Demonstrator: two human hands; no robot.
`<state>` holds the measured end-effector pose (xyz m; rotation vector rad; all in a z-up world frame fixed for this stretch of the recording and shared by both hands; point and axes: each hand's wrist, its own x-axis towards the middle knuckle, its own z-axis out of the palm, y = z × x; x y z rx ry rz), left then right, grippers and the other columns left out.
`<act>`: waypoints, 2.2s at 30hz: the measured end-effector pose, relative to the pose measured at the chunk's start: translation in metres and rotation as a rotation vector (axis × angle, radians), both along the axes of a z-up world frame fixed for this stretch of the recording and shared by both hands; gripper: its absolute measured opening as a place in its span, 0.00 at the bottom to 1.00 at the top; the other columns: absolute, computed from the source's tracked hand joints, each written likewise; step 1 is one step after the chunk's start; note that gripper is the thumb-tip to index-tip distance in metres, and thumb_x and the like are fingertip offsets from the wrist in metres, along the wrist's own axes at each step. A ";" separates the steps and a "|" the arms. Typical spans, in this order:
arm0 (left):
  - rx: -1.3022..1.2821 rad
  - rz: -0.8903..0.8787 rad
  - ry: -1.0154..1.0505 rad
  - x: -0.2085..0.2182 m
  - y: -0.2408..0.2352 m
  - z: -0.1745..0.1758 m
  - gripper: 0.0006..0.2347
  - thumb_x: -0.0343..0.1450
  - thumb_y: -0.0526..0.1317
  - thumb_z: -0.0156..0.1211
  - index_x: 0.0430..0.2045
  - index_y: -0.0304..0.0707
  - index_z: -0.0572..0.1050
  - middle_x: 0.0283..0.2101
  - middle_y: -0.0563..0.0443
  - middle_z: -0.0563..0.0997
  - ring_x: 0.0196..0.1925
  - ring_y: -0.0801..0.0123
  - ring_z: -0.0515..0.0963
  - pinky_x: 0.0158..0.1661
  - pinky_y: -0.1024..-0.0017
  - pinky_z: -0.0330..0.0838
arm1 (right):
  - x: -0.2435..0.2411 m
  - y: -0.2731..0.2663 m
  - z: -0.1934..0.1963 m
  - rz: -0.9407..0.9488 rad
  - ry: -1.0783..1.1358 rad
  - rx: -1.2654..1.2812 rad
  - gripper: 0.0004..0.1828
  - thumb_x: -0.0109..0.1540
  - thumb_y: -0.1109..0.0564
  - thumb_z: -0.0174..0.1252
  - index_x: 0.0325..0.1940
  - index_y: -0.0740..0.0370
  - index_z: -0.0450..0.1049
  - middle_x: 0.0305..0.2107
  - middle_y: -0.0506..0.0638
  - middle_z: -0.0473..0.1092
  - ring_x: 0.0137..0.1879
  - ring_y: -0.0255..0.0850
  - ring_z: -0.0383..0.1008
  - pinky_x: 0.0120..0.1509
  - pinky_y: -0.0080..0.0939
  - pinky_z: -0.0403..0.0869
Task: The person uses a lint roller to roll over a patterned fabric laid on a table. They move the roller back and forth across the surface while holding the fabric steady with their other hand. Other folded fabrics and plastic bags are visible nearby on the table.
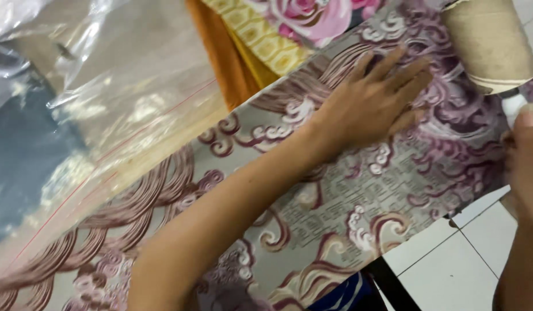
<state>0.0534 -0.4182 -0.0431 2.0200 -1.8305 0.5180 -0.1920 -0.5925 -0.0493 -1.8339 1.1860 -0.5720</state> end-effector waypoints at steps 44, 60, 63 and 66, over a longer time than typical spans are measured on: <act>-0.096 0.058 0.123 0.036 -0.031 0.003 0.39 0.70 0.71 0.54 0.63 0.34 0.69 0.69 0.40 0.69 0.73 0.51 0.67 0.69 0.47 0.64 | 0.050 -0.091 0.007 0.076 0.805 -0.792 0.44 0.91 0.25 0.44 0.46 0.64 0.84 0.35 0.76 0.77 0.44 0.78 0.74 0.42 0.69 0.71; -0.230 0.260 -0.043 0.040 -0.096 0.011 0.32 0.71 0.70 0.38 0.41 0.41 0.79 0.48 0.46 0.80 0.53 0.51 0.77 0.45 0.48 0.75 | 0.047 -0.093 -0.020 -0.052 0.628 -0.969 0.39 0.91 0.33 0.51 0.44 0.69 0.80 0.32 0.69 0.75 0.35 0.68 0.71 0.35 0.65 0.65; -0.139 0.213 0.012 0.053 -0.118 -0.001 0.27 0.74 0.66 0.38 0.47 0.45 0.75 0.55 0.49 0.75 0.58 0.53 0.72 0.53 0.47 0.68 | 0.045 -0.096 -0.023 0.008 0.581 -1.072 0.36 0.93 0.37 0.52 0.41 0.66 0.74 0.25 0.58 0.71 0.26 0.56 0.68 0.35 0.55 0.65; -0.075 0.183 0.068 0.054 -0.119 -0.013 0.30 0.75 0.65 0.36 0.58 0.42 0.72 0.63 0.47 0.74 0.66 0.52 0.70 0.63 0.45 0.63 | 0.051 -0.084 -0.010 0.079 0.522 -0.970 0.32 0.91 0.38 0.52 0.43 0.64 0.73 0.24 0.53 0.68 0.24 0.50 0.65 0.36 0.52 0.63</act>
